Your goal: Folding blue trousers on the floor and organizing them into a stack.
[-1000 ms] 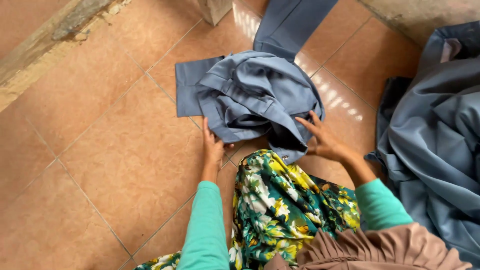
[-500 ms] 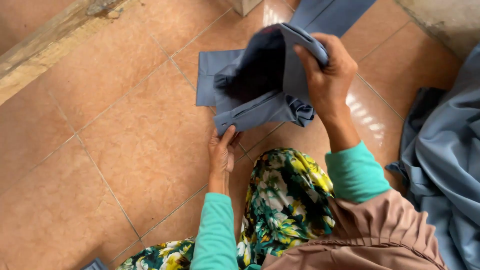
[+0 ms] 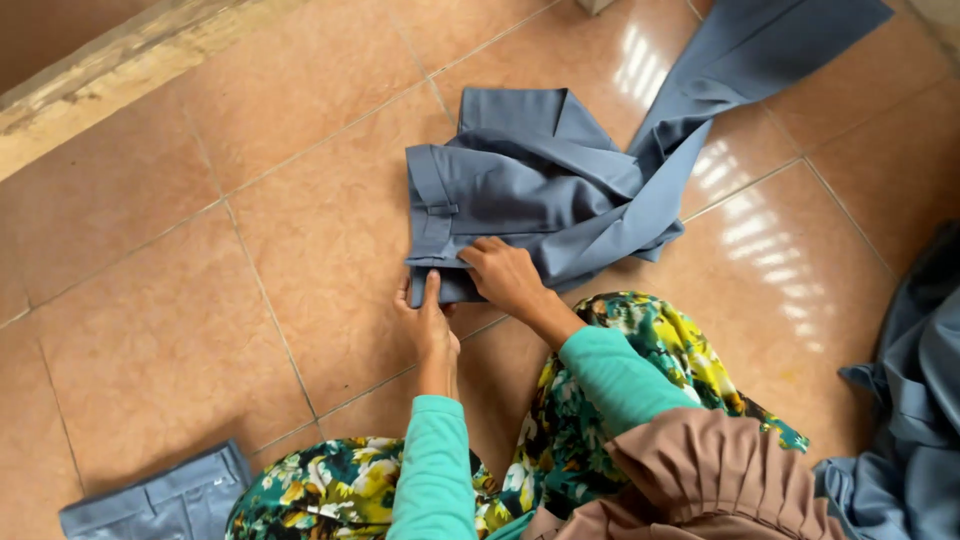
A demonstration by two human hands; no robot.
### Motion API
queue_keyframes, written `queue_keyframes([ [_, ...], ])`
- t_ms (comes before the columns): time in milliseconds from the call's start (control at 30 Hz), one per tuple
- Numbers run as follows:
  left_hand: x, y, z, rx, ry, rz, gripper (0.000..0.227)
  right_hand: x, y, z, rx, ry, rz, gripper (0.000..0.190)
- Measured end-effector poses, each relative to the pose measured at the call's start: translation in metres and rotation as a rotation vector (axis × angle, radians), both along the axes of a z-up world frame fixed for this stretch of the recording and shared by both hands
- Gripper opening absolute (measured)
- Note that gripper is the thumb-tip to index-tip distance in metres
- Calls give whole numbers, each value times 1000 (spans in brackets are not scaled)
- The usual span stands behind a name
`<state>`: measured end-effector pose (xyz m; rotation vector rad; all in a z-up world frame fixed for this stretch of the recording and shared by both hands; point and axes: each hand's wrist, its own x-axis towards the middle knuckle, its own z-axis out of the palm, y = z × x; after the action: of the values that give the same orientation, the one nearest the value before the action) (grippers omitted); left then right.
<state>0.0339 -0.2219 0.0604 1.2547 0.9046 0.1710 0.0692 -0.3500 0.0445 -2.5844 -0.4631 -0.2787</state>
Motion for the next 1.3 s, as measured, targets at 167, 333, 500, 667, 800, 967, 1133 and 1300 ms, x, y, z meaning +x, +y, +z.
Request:
queue_keyframes([
  [167, -16, 16, -65, -492, -1, 31, 71, -25, 16, -3, 30, -130, 61, 14],
  [333, -15, 15, -66, -416, 136, -136, 88, -40, 12, -20, -9, -85, 174, 25],
  [500, 12, 48, -35, -359, 30, 198, 55, -46, -10, 38, -224, -545, 289, 24],
  [667, 16, 95, 16, -387, -73, 187, 43, -39, -70, 30, -266, -536, 248, 13],
  [800, 13, 96, 45, -405, -151, 216, 38, -47, -73, 19, -287, -463, 58, 13],
  [967, 16, 83, 65, -484, -228, 205, 35, -70, -22, 36, -211, -428, 28, 31],
  [1133, 6, 70, 107, -504, -299, 226, 31, -58, -10, 25, -281, -546, -69, 30],
  [1300, -7, 89, 125, -494, -322, 207, 34, -30, -48, -12, -300, -437, -300, 13],
])
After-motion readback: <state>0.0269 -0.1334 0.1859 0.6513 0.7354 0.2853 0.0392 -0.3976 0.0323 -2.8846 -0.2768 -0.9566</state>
